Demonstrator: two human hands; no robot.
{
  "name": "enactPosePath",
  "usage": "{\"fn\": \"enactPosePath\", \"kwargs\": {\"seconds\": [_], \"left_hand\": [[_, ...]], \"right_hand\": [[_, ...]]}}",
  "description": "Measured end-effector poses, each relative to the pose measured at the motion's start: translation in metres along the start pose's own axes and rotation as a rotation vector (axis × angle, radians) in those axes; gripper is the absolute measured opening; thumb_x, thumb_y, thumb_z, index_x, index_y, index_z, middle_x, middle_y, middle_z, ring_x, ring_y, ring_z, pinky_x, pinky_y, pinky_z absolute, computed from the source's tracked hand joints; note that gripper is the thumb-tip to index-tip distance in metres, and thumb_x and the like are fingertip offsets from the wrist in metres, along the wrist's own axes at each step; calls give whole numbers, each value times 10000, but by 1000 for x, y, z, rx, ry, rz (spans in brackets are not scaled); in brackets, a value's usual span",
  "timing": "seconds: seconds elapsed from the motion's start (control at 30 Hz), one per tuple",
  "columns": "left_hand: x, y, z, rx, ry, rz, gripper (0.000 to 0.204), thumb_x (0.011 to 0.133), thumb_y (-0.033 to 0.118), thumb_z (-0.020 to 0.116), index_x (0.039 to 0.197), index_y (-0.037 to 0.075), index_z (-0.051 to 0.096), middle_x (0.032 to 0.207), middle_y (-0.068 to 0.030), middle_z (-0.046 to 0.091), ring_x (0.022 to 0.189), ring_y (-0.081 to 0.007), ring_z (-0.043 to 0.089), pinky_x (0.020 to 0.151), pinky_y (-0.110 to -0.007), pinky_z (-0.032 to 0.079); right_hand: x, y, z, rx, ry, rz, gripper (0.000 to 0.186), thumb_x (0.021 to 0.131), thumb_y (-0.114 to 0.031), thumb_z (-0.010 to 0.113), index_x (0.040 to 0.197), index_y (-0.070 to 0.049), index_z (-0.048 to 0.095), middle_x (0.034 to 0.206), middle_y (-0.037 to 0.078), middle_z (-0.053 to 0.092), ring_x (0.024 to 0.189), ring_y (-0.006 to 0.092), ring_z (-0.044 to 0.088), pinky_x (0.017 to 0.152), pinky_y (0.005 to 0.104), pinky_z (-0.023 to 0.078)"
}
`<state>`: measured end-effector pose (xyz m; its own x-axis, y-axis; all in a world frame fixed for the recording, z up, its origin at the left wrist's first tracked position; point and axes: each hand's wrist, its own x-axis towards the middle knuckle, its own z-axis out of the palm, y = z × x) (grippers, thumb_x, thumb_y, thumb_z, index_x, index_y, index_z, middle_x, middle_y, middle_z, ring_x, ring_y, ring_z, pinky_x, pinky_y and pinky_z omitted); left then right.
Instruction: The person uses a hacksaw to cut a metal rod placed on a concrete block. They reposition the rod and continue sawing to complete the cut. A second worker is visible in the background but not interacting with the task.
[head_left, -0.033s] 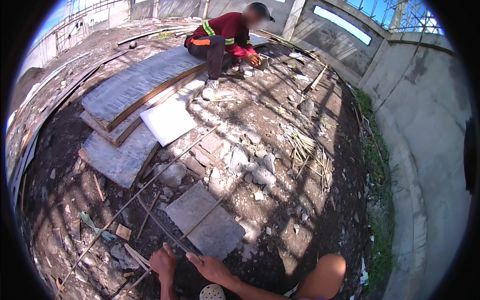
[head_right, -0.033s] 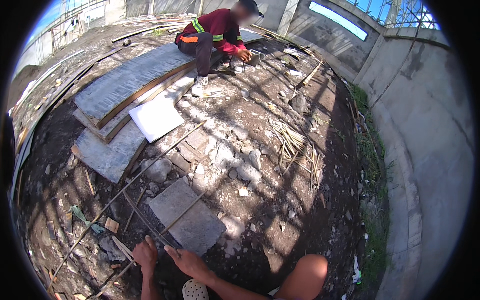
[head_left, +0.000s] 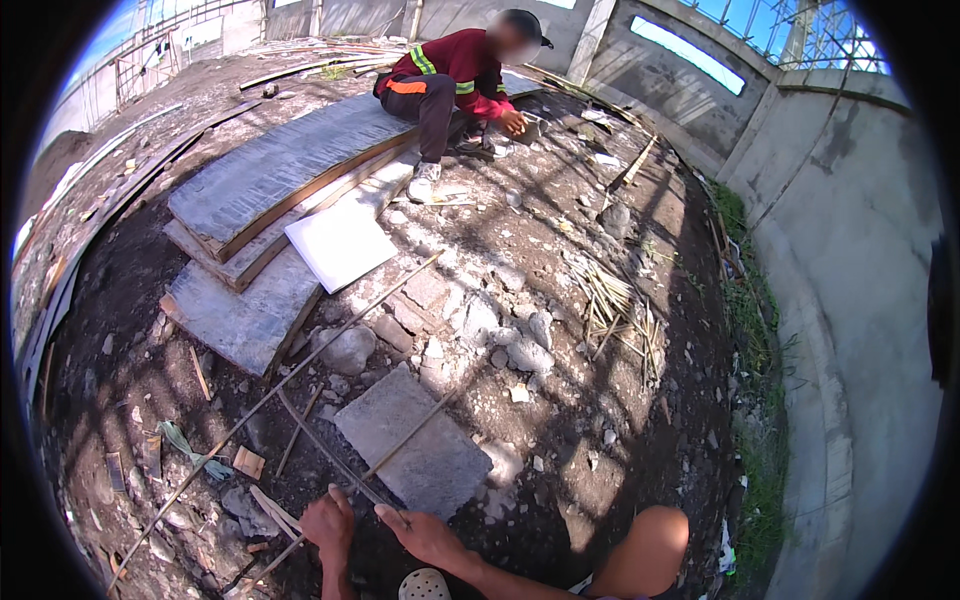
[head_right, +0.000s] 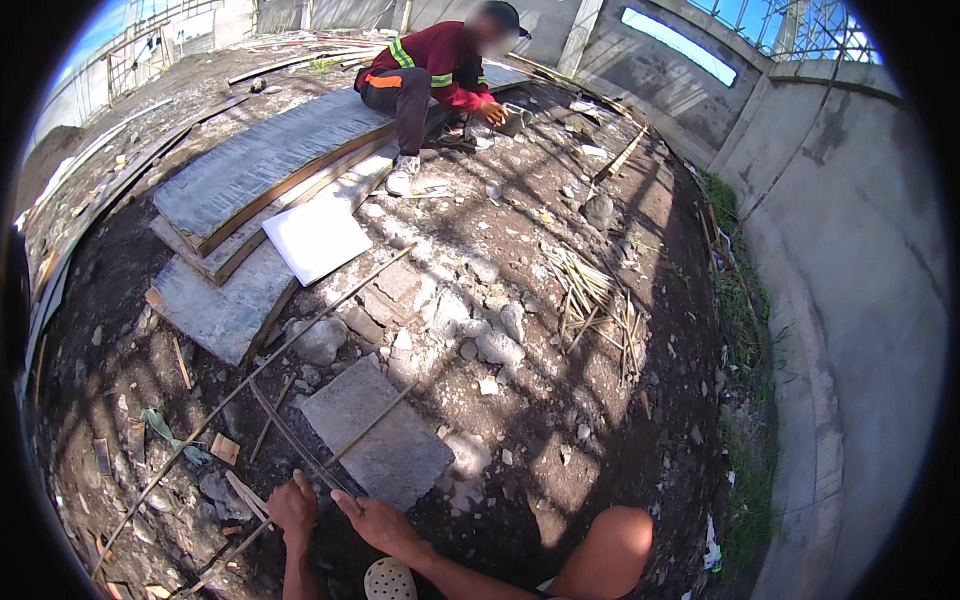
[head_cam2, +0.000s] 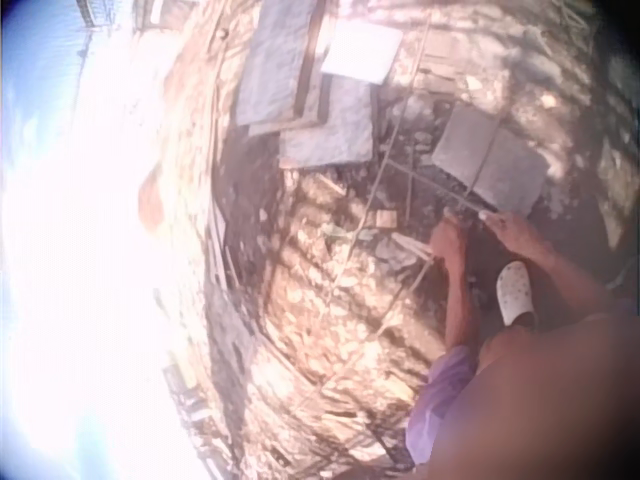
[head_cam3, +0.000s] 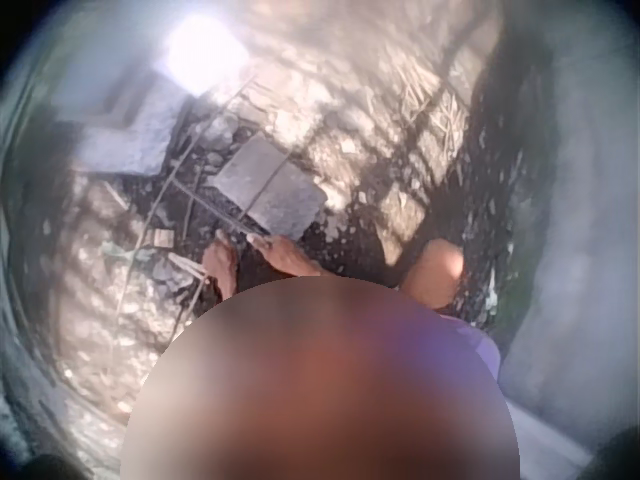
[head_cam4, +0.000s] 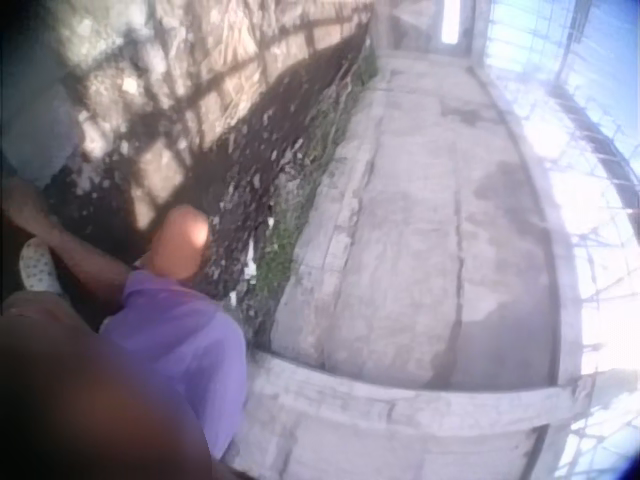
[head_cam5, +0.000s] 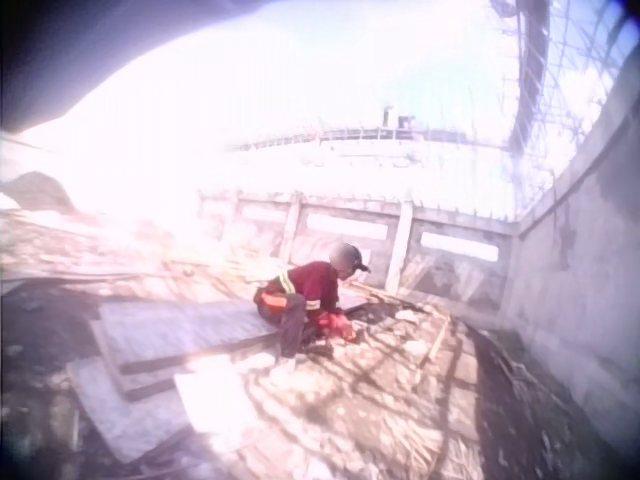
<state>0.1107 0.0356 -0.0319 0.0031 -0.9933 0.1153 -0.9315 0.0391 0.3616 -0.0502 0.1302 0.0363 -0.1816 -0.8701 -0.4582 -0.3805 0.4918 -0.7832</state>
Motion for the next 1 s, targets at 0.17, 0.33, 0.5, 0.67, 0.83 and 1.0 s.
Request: {"fn": "enactPosePath", "kwargs": {"seconds": [0.17, 0.33, 0.5, 0.67, 0.83, 1.0], "left_hand": [[-4, -2, -14, -122, -30, 26, 425, 1033, 300, 541, 770, 43, 756, 710, -236, 699, 639, -454, 692, 610, -561, 528], [-6, -16, -29, -271, -78, 75, 359, 1045, 292, 547, 849, 44, 717, 905, -185, 733, 897, -404, 678, 823, -522, 488], [-1, -15, -39, -197, -172, 45, 447, 1063, 382, 521, 893, 47, 762, 903, -192, 743, 916, -412, 698, 868, -537, 500], [7, -11, -32, -108, -257, 36, 586, 1084, 463, 478, 834, 30, 783, 800, -241, 726, 788, -450, 712, 766, -557, 541], [6, -16, -19, 2, -204, 74, 667, 1098, 462, 465, 722, -13, 744, 679, -274, 675, 632, -484, 678, 591, -570, 534], [4, -24, -8, -49, -158, 181, 643, 1108, 403, 465, 658, -6, 673, 648, -270, 642, 607, -492, 638, 575, -595, 471]], "right_hand": [[0, 2, 7, -38, 87, -69, 752, 1058, -669, 429, 986, 33, 688, 766, 327, 595, 797, 549, 582, 741, 497, 505], [-1, -3, 4, -106, 49, 17, 727, 1052, -680, 425, 1110, -27, 738, 910, 319, 688, 1045, 546, 647, 857, 518, 527], [-3, -11, 7, -133, 69, 27, 732, 1059, -675, 411, 1134, -21, 731, 867, 324, 671, 1050, 542, 649, 846, 524, 520], [-1, -6, 7, -65, 83, -22, 728, 1068, -651, 423, 1021, 19, 704, 781, 294, 614, 882, 468, 598, 784, 498, 511], [2, 2, 2, 2, 24, 4, 696, 1076, -602, 478, 891, 53, 625, 647, 225, 498, 643, 295, 445, 669, 453, 469], [1, -2, 5, -66, 38, 17, 735, 1059, -620, 499, 815, 58, 643, 646, 268, 577, 667, 404, 636, 690, 505, 505]]}}
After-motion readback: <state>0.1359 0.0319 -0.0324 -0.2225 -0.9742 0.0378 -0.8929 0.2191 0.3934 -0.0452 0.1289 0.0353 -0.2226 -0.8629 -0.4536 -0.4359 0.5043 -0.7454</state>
